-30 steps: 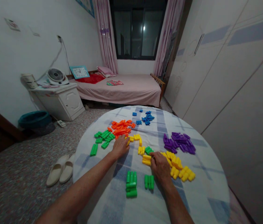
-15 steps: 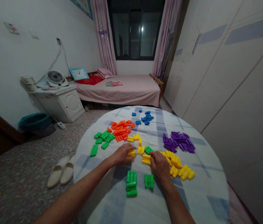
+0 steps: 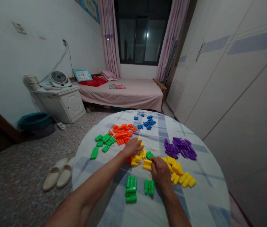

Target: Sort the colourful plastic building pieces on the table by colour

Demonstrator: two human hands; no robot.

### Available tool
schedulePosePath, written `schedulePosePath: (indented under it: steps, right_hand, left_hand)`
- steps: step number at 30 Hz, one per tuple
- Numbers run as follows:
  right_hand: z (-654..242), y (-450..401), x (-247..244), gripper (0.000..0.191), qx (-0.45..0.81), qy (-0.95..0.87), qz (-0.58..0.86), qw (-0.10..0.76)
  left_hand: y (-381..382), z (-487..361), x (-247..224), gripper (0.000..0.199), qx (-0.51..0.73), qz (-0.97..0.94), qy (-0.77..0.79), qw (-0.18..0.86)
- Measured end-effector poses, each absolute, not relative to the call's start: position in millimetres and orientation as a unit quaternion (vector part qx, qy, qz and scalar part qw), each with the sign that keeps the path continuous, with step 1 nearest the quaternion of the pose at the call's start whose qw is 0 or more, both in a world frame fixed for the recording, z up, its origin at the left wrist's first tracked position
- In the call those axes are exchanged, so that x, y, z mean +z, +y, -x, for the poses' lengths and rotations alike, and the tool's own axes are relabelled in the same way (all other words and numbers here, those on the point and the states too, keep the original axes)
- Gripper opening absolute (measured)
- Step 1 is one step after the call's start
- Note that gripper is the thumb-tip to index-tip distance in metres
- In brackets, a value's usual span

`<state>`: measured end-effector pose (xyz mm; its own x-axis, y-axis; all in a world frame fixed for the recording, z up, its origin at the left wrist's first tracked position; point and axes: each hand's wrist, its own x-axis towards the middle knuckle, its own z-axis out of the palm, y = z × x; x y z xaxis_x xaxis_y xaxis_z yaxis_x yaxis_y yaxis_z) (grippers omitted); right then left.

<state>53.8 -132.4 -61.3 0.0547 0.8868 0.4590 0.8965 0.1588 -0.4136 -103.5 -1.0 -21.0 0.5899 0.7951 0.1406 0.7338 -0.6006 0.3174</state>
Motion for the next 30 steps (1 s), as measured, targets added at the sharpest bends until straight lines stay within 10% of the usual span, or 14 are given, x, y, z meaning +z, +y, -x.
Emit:
schedulePosePath:
  steps: [30]
  right_hand:
    - [-56.6,-127.2,-65.2,0.025,0.05,-0.616,0.646,0.448]
  left_hand:
    - [-43.3,50.8,-5.6,0.029,0.026,-0.922,0.375,0.094]
